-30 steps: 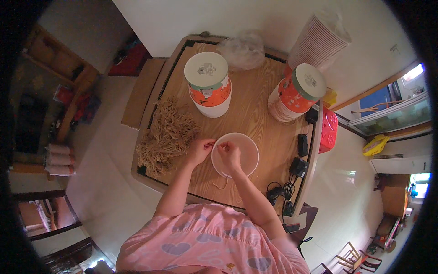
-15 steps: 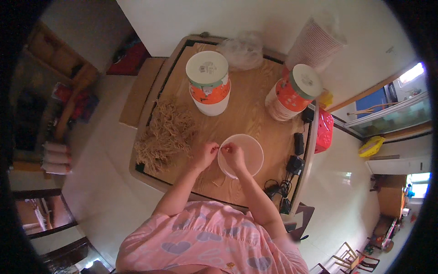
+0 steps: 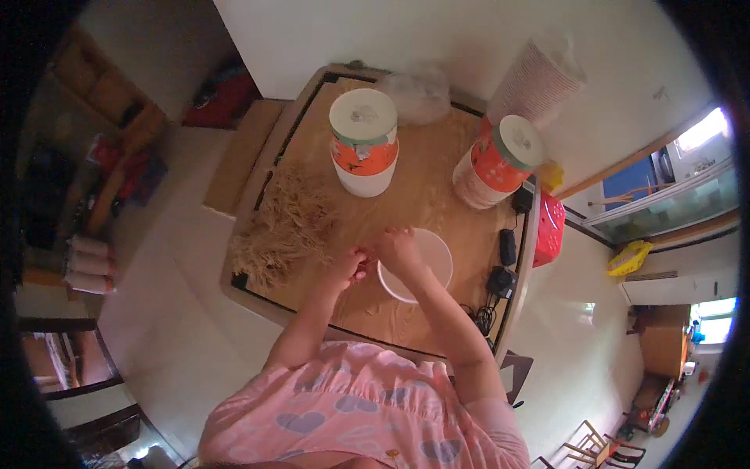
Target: Placing shredded paper into containers and organizing them on a table.
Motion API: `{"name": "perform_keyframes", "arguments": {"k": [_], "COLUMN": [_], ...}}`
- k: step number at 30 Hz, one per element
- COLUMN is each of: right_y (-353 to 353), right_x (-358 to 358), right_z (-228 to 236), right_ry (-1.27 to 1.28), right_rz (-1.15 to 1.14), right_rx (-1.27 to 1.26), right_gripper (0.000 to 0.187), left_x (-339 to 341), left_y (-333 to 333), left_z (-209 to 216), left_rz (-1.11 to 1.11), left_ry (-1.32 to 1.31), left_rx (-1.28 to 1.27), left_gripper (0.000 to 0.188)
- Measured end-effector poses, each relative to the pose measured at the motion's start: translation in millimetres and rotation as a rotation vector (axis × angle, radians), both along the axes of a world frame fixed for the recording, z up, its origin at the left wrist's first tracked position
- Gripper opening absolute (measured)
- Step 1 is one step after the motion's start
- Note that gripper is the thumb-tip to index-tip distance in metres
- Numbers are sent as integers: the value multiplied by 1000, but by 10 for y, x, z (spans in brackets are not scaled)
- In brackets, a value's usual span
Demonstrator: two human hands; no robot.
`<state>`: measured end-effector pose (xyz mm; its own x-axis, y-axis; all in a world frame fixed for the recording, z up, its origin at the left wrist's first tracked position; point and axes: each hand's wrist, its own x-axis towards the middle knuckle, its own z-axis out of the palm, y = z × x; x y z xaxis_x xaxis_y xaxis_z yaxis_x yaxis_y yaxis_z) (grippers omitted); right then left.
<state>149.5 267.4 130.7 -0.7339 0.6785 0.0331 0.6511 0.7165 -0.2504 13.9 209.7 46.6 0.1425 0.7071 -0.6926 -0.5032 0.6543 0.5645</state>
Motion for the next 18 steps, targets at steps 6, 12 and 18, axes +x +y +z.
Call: {"name": "perform_keyframes", "arguments": {"k": [6, 12, 18], "right_y": [93, 160, 150], "right_x": [157, 257, 344], "right_z": [-192, -352, -406], "right_ry": [-150, -121, 125], "right_rz": [-103, -163, -365], "right_rx": [-169, -420, -612], "right_gripper": [28, 20, 17], "left_x": [141, 266, 250], "left_y": [18, 75, 33], "left_z": [-20, 86, 47], "left_rz": [77, 45, -132], "left_ry": [35, 82, 121], "left_rx": [164, 261, 367], "left_gripper": [10, 11, 17]}}
